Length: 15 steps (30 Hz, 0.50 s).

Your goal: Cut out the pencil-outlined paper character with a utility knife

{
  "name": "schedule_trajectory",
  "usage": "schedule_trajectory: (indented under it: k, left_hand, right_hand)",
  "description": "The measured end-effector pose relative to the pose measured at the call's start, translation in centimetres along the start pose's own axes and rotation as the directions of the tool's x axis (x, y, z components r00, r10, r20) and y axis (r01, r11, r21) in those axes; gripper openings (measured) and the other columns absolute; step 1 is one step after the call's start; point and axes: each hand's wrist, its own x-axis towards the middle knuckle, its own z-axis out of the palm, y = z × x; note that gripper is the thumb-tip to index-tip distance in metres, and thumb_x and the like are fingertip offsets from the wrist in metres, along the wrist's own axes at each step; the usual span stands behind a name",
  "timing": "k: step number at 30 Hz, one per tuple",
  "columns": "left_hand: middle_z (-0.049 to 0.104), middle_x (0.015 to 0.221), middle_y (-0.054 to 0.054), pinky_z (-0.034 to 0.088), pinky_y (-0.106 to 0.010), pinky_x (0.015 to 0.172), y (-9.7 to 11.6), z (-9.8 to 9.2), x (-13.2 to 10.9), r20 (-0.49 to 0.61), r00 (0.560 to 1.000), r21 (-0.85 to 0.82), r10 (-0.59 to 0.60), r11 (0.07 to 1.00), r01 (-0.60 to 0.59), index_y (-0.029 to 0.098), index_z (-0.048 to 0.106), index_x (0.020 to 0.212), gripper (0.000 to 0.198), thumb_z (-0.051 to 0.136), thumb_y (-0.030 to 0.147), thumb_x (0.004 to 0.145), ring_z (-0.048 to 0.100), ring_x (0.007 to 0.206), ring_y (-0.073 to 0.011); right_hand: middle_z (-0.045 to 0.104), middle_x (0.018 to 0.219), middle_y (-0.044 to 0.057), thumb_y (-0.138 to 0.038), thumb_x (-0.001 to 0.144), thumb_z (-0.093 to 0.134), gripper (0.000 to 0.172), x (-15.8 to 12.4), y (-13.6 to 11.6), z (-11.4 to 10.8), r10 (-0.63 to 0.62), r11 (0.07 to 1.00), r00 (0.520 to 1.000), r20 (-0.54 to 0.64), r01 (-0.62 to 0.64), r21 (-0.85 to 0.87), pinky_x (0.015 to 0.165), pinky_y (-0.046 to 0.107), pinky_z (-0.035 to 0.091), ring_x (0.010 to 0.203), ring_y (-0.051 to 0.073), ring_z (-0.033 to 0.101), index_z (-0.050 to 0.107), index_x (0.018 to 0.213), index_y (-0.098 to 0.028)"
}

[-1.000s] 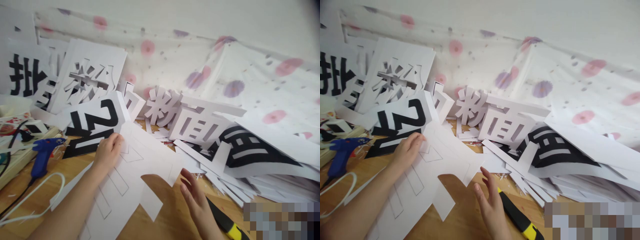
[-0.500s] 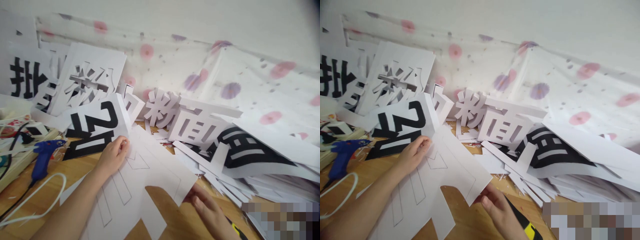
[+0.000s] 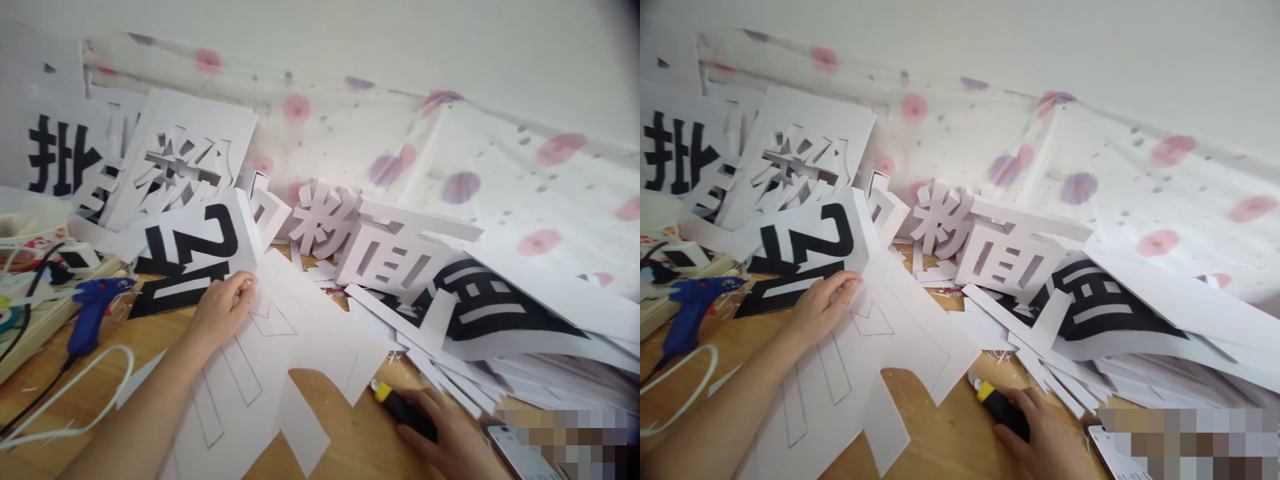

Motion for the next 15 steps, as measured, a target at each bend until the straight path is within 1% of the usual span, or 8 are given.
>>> schedule_trajectory:
  k: [2, 4, 7, 10, 11, 12, 14, 15]
  left_hand:
    - [0.056, 0.069, 0.003, 0.038, -0.027, 0.063, -0.1, -0.1, 0.0, -0.013, 0.998, -0.099, -0.055, 0.994, 0.054, 0.024, 0.055, 0.090, 0.025, 0.035, 0.039, 0.086, 0.051, 0.063, -0.0159]
    - [0.055, 0.070, 0.002, 0.038, -0.026, 0.062, -0.2, -0.3, -0.1, -0.041, 0.996, -0.197, -0.078, 0.978, 0.068, 0.024, 0.055, 0.089, 0.026, 0.035, 0.040, 0.086, 0.051, 0.065, -0.0159]
    - [0.051, 0.066, 0.002, 0.038, -0.027, 0.063, -0.1, -0.6, -0.3, -0.098, 0.994, -0.268, -0.055, 0.963, 0.027, 0.024, 0.057, 0.086, 0.029, 0.033, 0.040, 0.087, 0.049, 0.065, -0.0160]
    - [0.049, 0.064, 0.002, 0.038, -0.027, 0.065, -0.1, -0.9, -0.4, -0.136, 0.990, -0.305, -0.040, 0.952, -0.003, 0.023, 0.058, 0.085, 0.030, 0.034, 0.041, 0.087, 0.047, 0.066, -0.0165]
    - [0.048, 0.065, 0.002, 0.037, -0.027, 0.066, -0.1, -1.0, -0.4, -0.145, 0.989, -0.326, -0.040, 0.945, -0.010, 0.023, 0.058, 0.085, 0.030, 0.034, 0.041, 0.088, 0.047, 0.067, -0.0165]
    - [0.048, 0.065, 0.002, 0.037, -0.027, 0.067, -0.1, -1.0, -0.5, -0.154, 0.987, -0.351, -0.041, 0.936, -0.016, 0.023, 0.058, 0.084, 0.030, 0.034, 0.041, 0.088, 0.047, 0.067, -0.0164]
    - [0.045, 0.064, 0.002, 0.036, -0.027, 0.066, -0.1, -1.0, -0.4, -0.169, 0.985, -0.412, -0.043, 0.910, -0.031, 0.023, 0.059, 0.082, 0.030, 0.036, 0.041, 0.087, 0.046, 0.066, -0.0158]
    - [0.044, 0.063, 0.002, 0.036, -0.027, 0.065, -0.1, -0.9, -0.4, -0.171, 0.984, -0.449, -0.044, 0.893, -0.038, 0.022, 0.059, 0.081, 0.030, 0.036, 0.040, 0.087, 0.045, 0.065, -0.0154]
  right_hand:
    - [0.061, 0.105, 0.006, -0.033, 0.071, 0.062, 0.034, -0.1, -0.8, -0.9, -0.049, 0.992, 0.996, 0.069, 0.040, 0.119, 0.087, 0.039, 0.042, 0.098, 0.027, 0.056, 0.064, 0.104, -0.029]
    - [0.059, 0.112, 0.006, -0.029, 0.070, 0.064, 0.037, -0.4, -1.6, -1.6, -0.119, 0.967, 0.985, 0.123, 0.086, 0.241, 0.091, 0.039, 0.039, 0.105, 0.028, 0.053, 0.063, 0.107, -0.030]
    - [0.057, 0.119, 0.004, -0.029, 0.072, 0.064, 0.038, -0.6, -3.2, -2.1, -0.197, 0.933, 0.961, 0.191, 0.124, 0.338, 0.095, 0.040, 0.036, 0.112, 0.028, 0.049, 0.061, 0.109, -0.034]
    - [0.055, 0.122, 0.001, -0.031, 0.073, 0.063, 0.040, -0.3, -6.1, -2.1, -0.274, 0.907, 0.928, 0.253, 0.161, 0.390, 0.094, 0.038, 0.037, 0.112, 0.027, 0.049, 0.059, 0.112, -0.037]
    - [0.056, 0.121, 0.001, -0.031, 0.072, 0.064, 0.042, -0.1, -7.2, -2.2, -0.280, 0.907, 0.921, 0.270, 0.162, 0.388, 0.094, 0.038, 0.038, 0.111, 0.027, 0.049, 0.059, 0.113, -0.037]
    - [0.060, 0.115, 0.002, -0.031, 0.069, 0.066, 0.043, 0.1, -8.4, -2.2, -0.270, 0.911, 0.923, 0.276, 0.152, 0.382, 0.090, 0.038, 0.041, 0.106, 0.028, 0.053, 0.061, 0.111, -0.035]
    - [0.062, 0.112, 0.004, -0.026, 0.068, 0.065, 0.048, 0.5, -10.4, -2.4, -0.167, 0.939, 0.935, 0.314, 0.054, 0.339, 0.084, 0.036, 0.046, 0.100, 0.027, 0.057, 0.059, 0.115, -0.031]
    - [0.063, 0.112, 0.005, -0.024, 0.068, 0.063, 0.049, 0.7, -11.2, -2.4, -0.158, 0.948, 0.915, 0.372, 0.035, 0.317, 0.084, 0.035, 0.046, 0.099, 0.026, 0.058, 0.059, 0.117, -0.028]
